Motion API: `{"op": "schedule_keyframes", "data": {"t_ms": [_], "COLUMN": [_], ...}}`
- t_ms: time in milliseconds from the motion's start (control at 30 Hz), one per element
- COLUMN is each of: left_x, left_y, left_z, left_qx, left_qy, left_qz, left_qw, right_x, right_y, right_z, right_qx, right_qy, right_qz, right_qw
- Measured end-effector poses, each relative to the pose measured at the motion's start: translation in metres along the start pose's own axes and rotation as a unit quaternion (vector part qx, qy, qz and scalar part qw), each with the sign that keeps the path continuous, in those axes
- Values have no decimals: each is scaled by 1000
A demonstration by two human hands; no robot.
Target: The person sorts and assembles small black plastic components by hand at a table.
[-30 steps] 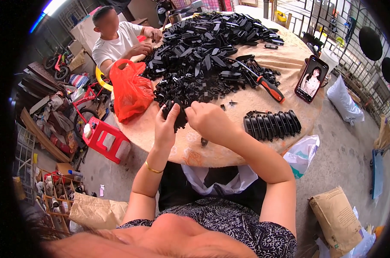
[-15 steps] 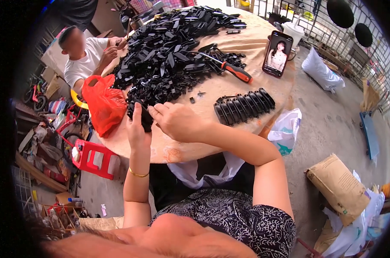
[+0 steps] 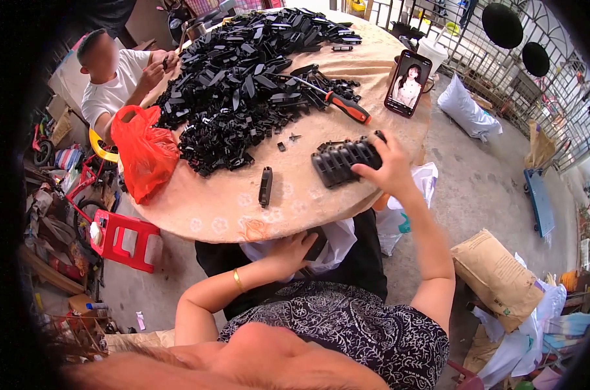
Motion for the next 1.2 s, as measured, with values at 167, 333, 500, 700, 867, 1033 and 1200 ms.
{"op": "schedule_keyframes", "data": {"t_ms": [167,333,500,700,867,1033,1200], "left_x": [-13,-17,-14,-8,-13,-11,-10], "left_y": [-69,-142,-152,-151,-154,-157,-146], "left_z": [-25,38,69,71,74,70,72], "left_qx": [-236,-148,-84,-89,-41,-31,-291], "left_qy": [21,-174,-213,-209,-180,-162,-189], "left_qz": [27,-256,-299,-250,-263,-261,-261], "left_qw": [971,939,926,941,947,951,901], "right_x": [10,24,64,134,150,147,143], "right_y": [27,53,37,96,132,121,94], "right_z": [39,90,121,125,128,113,122], "right_qx": [-3,-19,-72,87,-9,69,120], "right_qy": [2,-25,-182,-200,-173,-201,-226], "right_qz": [24,58,-37,86,214,101,-68], "right_qw": [1000,998,980,972,961,972,964]}}
Point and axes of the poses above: each hand's wrist, its own x-axis towards the middle knuckle, its own y-axis out of the palm, z = x × y, the point moved 7 cm from there along x, towards the middle knuckle, and after that the axes turned 9 degrees about -y, right-handed, at the moved point
